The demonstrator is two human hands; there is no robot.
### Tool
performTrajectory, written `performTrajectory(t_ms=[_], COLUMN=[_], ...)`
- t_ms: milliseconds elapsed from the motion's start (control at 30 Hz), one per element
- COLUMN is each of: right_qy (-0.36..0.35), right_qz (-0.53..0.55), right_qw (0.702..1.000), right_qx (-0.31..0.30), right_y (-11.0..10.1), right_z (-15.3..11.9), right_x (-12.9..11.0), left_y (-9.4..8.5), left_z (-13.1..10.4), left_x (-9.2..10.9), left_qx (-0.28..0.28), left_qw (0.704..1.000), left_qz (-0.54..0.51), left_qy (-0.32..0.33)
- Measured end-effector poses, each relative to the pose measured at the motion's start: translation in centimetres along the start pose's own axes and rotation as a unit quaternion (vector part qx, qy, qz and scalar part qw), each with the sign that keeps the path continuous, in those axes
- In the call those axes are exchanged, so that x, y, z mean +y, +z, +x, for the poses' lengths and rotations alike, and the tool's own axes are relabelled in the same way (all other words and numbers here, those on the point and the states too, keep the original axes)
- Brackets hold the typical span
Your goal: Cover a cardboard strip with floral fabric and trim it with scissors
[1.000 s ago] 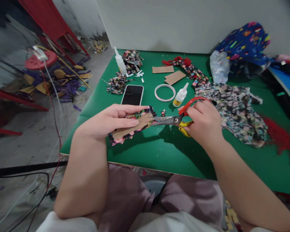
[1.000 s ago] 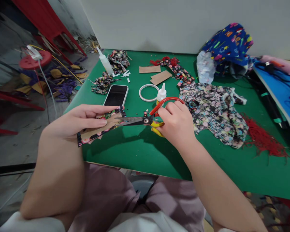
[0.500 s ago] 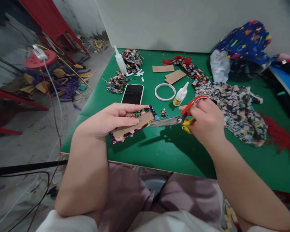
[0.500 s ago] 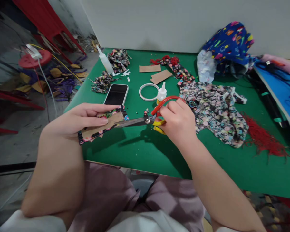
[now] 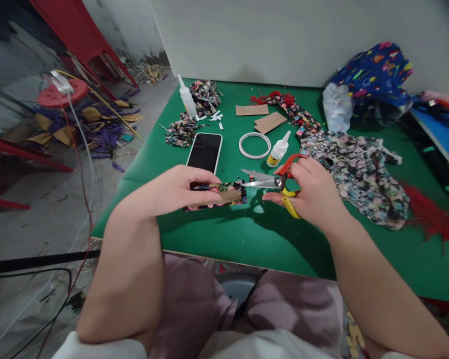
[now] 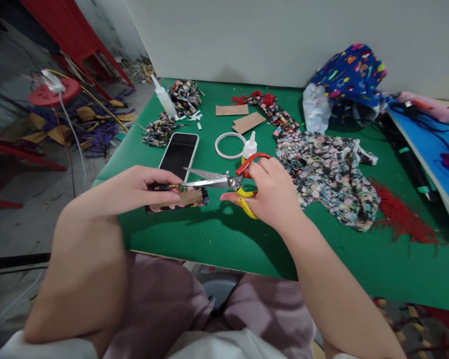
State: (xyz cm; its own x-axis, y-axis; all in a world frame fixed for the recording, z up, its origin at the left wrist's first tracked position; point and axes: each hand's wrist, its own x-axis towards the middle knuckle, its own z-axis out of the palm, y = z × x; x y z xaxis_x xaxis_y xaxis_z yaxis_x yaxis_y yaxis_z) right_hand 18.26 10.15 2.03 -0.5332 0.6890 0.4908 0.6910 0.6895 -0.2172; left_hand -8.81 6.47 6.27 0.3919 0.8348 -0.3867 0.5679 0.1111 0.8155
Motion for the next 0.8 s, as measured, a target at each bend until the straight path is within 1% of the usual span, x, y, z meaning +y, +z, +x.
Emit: performTrajectory(t_ms=[133, 267, 400, 533, 800], right_qy=[-0.033, -0.049, -0.061, -0.061, -0.069], right_qz=[-0.056, -0.098, -0.098, -0.087, -0.08], right_qw=[0.996, 0.991, 0.986, 0.985, 0.984], right_qx=[-0.056, -0.082, -0.118, -0.134, -0.145], right_y=[-0.1, -0.2, -0.2, -0.2, -0.2], right_z=[-0.2, -0.3, -0.2, -0.1, -0.2], right_x=[0.4, 0.3, -0.1, -0.2, -0.2], left_y=[-0.5, -0.7, -0.7, -0.6, -0.7], left_z=[-0.6, -1.1, -1.1, -0.9, -0.8], left_x=[0.1, 0.3, 0.4, 0.5, 0.4], left_qx=[0.022, 0.018, 0.018, 0.004, -0.007], left_qw=[0.996, 0.992, 0.987, 0.982, 0.985], left_qz=[0.085, 0.122, 0.154, 0.177, 0.161], left_qy=[0.018, 0.025, 0.045, 0.061, 0.065])
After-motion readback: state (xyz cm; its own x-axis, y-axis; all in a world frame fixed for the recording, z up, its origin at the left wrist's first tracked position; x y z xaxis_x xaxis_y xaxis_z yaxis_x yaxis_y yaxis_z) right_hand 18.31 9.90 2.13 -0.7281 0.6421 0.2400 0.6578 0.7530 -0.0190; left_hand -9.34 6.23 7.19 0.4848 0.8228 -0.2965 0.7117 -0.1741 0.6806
